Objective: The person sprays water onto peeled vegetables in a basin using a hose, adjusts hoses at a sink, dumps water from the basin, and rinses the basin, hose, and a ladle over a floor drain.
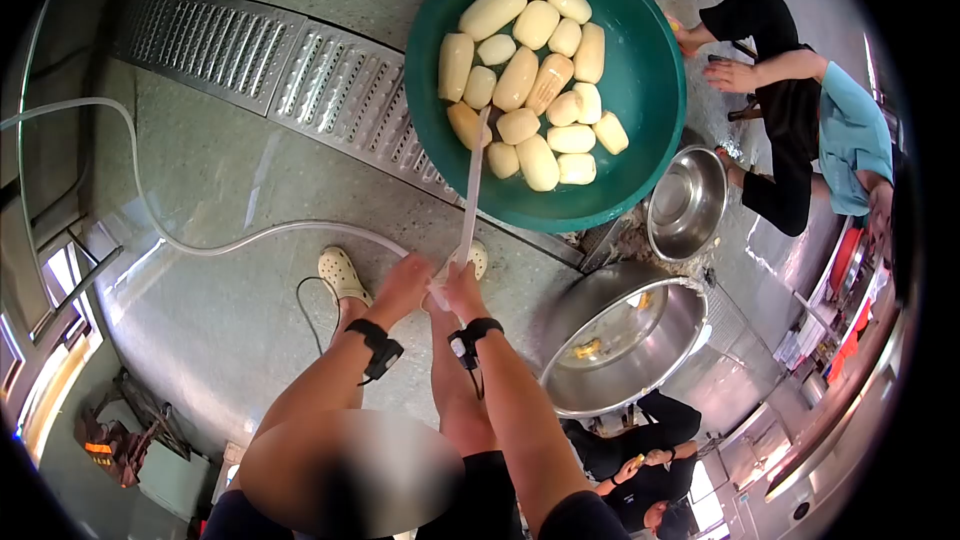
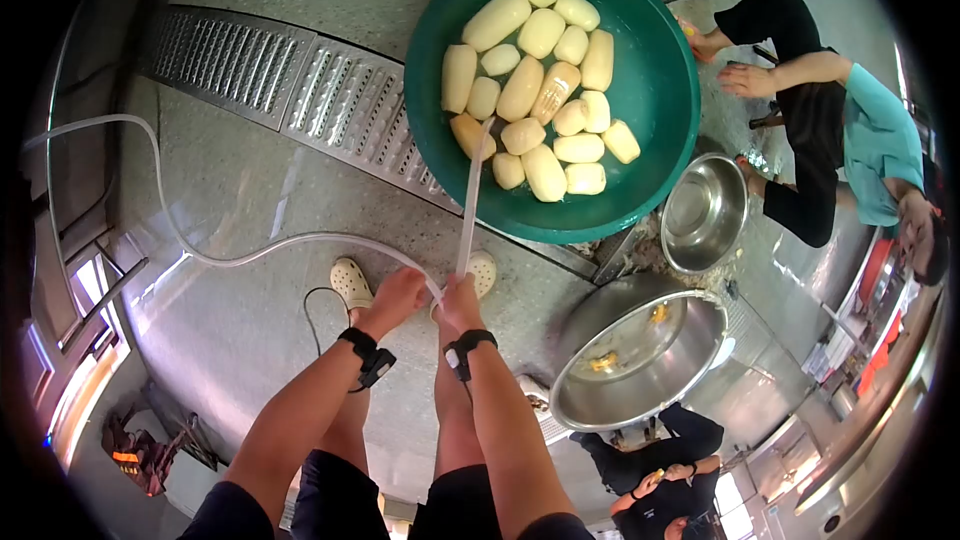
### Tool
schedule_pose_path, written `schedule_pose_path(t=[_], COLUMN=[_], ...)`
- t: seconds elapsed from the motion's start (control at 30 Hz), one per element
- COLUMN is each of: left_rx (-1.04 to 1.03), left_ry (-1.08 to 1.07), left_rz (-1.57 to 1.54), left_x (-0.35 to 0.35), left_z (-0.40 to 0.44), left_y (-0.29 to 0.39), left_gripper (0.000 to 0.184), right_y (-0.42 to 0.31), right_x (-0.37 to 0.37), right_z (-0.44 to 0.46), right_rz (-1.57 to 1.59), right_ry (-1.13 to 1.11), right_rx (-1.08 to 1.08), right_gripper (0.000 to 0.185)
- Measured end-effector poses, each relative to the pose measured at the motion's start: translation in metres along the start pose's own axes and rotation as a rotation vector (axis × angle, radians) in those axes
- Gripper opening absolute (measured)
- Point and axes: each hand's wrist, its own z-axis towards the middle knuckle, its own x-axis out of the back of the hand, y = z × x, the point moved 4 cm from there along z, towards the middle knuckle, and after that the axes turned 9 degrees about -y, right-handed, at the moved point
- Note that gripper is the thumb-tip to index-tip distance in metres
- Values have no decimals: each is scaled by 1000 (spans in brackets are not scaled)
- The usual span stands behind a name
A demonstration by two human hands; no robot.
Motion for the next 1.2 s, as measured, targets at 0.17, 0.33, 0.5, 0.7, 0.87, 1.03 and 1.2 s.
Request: schedule_pose_path(t=[0.17, 0.33, 0.5, 0.7, 0.87, 1.03, 1.2], left_rx=[392, 87, 371, 438, 24, -31, -38], left_ry=[-107, 6, -22, -70, -30, 15, 28], left_rz=[-476, -230, -643, -659, -184, -145, -110], left_x=[9, 3, 14, 24, 17, 11, 0], left_z=[-33, -35, -30, -42, -44, -47, -45], left_y=[-30, -76, -55, -38, -59, -75, -90], left_gripper=[16, 25, 25, 27, 27, 25, 25], right_y=[40, 57, 6, -19, 28, 24, 11], right_x=[-18, -10, 5, 18, 15, 50, 85], right_z=[8, 27, 43, 51, 25, 17, 30], right_rz=[661, 754, 627, 640, 641, 757, 861], right_ry=[7, 47, -15, -198, -135, 55, 102], right_rx=[-224, -347, -261, -244, -275, -253, -112], right_gripper=[23, 23, 30, 34, 34, 36, 32])
